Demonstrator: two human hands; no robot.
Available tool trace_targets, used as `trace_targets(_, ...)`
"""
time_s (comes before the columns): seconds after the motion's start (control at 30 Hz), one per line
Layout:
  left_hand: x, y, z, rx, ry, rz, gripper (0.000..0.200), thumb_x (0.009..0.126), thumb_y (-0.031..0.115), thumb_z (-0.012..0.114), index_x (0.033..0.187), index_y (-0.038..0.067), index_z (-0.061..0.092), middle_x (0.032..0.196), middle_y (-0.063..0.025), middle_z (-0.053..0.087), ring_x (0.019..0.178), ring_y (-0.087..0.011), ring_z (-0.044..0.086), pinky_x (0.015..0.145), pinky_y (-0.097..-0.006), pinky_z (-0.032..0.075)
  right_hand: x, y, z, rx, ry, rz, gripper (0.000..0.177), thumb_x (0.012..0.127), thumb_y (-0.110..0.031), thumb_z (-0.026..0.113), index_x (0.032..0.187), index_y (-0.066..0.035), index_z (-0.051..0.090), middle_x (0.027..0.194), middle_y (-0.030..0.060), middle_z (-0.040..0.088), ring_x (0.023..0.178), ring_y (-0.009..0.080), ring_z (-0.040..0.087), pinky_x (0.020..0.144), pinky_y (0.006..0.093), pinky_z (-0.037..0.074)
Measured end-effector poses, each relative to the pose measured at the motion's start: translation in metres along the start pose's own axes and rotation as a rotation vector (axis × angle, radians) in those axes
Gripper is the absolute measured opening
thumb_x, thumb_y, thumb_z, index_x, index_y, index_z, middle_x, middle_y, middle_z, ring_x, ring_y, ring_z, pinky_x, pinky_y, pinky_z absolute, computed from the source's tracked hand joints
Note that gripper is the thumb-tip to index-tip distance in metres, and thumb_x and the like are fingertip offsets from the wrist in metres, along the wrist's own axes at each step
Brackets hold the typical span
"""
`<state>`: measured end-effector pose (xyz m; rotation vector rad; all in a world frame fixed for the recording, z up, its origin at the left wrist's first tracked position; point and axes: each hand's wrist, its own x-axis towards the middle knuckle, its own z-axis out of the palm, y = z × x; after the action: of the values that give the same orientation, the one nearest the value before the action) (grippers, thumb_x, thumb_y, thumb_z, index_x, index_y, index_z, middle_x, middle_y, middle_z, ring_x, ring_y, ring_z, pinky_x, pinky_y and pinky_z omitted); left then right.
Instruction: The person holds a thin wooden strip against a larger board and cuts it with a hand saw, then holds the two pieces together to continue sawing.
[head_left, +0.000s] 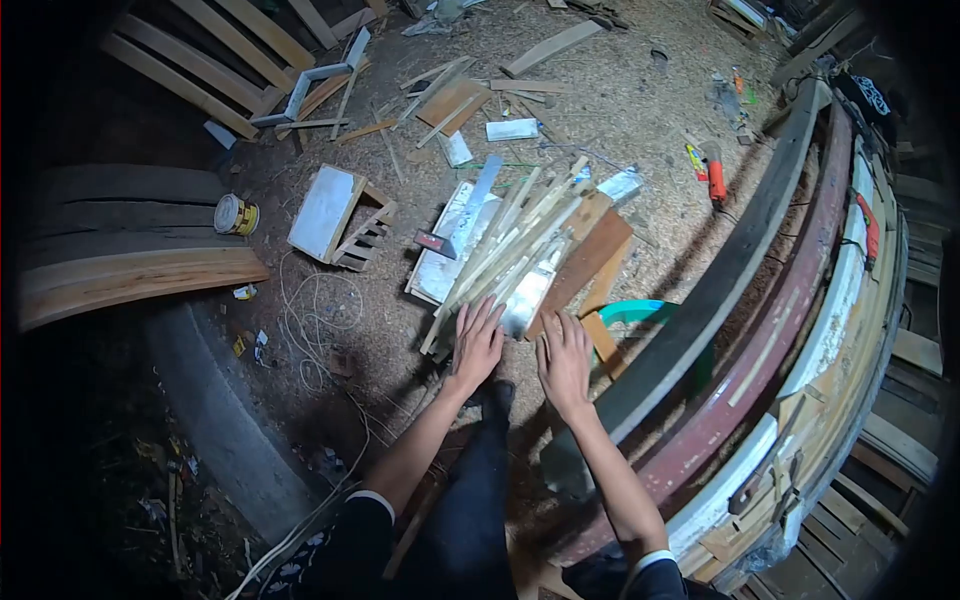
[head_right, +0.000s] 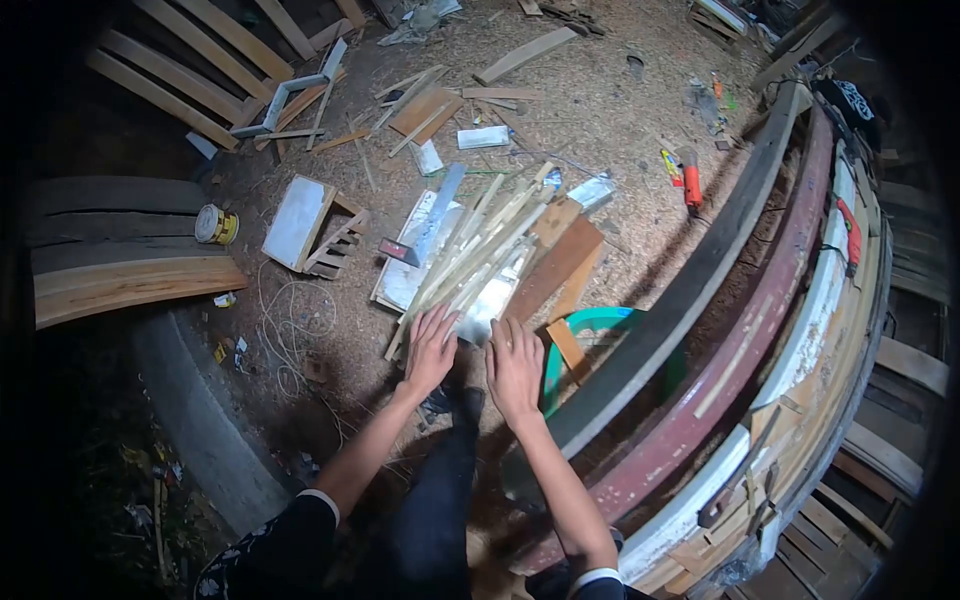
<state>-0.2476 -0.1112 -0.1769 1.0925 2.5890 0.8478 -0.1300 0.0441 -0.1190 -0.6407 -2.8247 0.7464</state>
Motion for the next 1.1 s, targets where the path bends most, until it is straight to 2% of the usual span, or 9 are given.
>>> trace_targets(0.2, 0.036, -0.090, 0.075, 0.050, 0.024, -0.026, 0.048, 0.099, 0.014, 0.059, 0.146, 0.004, 0.055, 0.158, -0.0198, 0.045, 0.149, -0.0339, 0.039, 0.126, -0.0518, 0.024, 0.044, 0.019, 0.140, -0.047, -0.063, 0.039, 0.066, 0.086, -0.005, 0.068, 0.149, -0.007, 0.050, 0.154, 0.0232, 0.046, 0.141, 0.0422, 0.044, 0.116, 0.0517, 0.035)
trace_targets(0.33, 0.044, -0.124, 0.115, 0.085, 0.059, -0.058, 0.048, 0.096, 0.011, 0.061, 0.142, 0.001, 0.057, 0.154, -0.0203, 0.050, 0.143, -0.0349, 0.046, 0.117, -0.0484, 0.035, 0.063, 0.043, 0.207, -0.101, -0.086, 0.124, 0.072, 0.083, -0.001, 0.066, 0.151, -0.012, 0.050, 0.156, 0.0252, 0.043, 0.143, 0.0424, 0.042, 0.114, 0.0505, 0.038)
trace_targets(0.47, 0.035, -0.132, 0.120, 0.091, 0.038, -0.060, 0.043, 0.096, 0.010, 0.061, 0.137, 0.002, 0.061, 0.152, -0.0171, 0.052, 0.141, -0.0331, 0.048, 0.113, -0.0477, 0.038, 0.062, 0.050, 0.234, -0.124, -0.100, 0.222, 0.057, 0.089, -0.010, 0.064, 0.144, -0.014, 0.056, 0.140, 0.0212, 0.054, 0.126, 0.0376, 0.054, 0.099, 0.0488, 0.046)
trace_targets(0.5, 0.031, -0.134, 0.123, 0.064, 0.034, -0.067, 0.039, 0.096, 0.009, 0.061, 0.135, 0.003, 0.064, 0.154, -0.0171, 0.051, 0.141, -0.0339, 0.047, 0.113, -0.0475, 0.037, 0.058, 0.054, 0.241, -0.147, -0.004, 0.169, 0.051, 0.089, -0.013, 0.065, 0.140, -0.015, 0.060, 0.124, 0.0169, 0.062, 0.116, 0.0337, 0.059, 0.093, 0.0481, 0.047)
trace_targets(0.63, 0.021, -0.132, 0.120, 0.036, 0.077, -0.006, 0.039, 0.095, 0.011, 0.063, 0.133, 0.003, 0.064, 0.155, -0.0177, 0.049, 0.144, -0.0349, 0.044, 0.115, -0.0491, 0.035, 0.058, 0.074, 0.240, -0.191, -0.152, 0.136, 0.048, 0.090, -0.016, 0.063, 0.138, -0.017, 0.062, 0.116, 0.0136, 0.067, 0.116, 0.0310, 0.060, 0.091, 0.0459, 0.048)
trace_targets(0.73, 0.016, -0.123, 0.112, -0.040, 0.033, 0.028, 0.042, 0.093, 0.017, 0.068, 0.133, 0.004, 0.065, 0.157, -0.0180, 0.048, 0.148, -0.0349, 0.039, 0.119, -0.0538, 0.029, 0.061, 0.079, 0.232, -0.268, -0.075, 0.021, 0.046, 0.090, -0.016, 0.062, 0.137, -0.018, 0.064, 0.110, 0.0101, 0.070, 0.119, 0.0285, 0.061, 0.090, 0.0440, 0.047)
trace_targets(0.83, 0.000, -0.112, 0.113, -0.030, -0.006, 0.084, 0.044, 0.093, 0.017, 0.069, 0.135, 0.005, 0.064, 0.154, -0.0175, 0.051, 0.145, -0.0349, 0.044, 0.118, -0.0517, 0.032, 0.059, 0.086, 0.208, -0.388, 0.005, -0.094, 0.045, 0.090, -0.014, 0.058, 0.133, -0.018, 0.067, 0.118, 0.0091, 0.072, 0.130, 0.0294, 0.058, 0.093, 0.0442, 0.046)
trace_targets(0.9, -0.009, -0.109, 0.111, -0.192, -0.162, 0.041, 0.055, 0.090, 0.017, 0.073, 0.142, 0.006, 0.058, 0.153, -0.0154, 0.052, 0.141, -0.0336, 0.047, 0.116, -0.0474, 0.035, 0.062, 0.086, 0.184, -0.373, 0.006, -0.113, 0.045, 0.090, -0.013, 0.058, 0.133, -0.017, 0.067, 0.120, 0.0088, 0.072, 0.133, 0.0298, 0.056, 0.094, 0.0441, 0.046)
trace_targets(1.1, -0.010, -0.080, 0.109, -0.175, -0.070, -0.040, 0.070, 0.089, 0.015, 0.074, 0.153, 0.008, 0.047, 0.152, -0.0183, 0.052, 0.135, -0.0380, 0.052, 0.114, -0.0488, 0.038, 0.074, 0.073, 0.141, -0.179, 0.106, -0.106, 0.039, 0.090, -0.011, 0.057, 0.125, -0.012, 0.071, 0.120, 0.0105, 0.076, 0.132, 0.0273, 0.062, 0.097, 0.0422, 0.046)
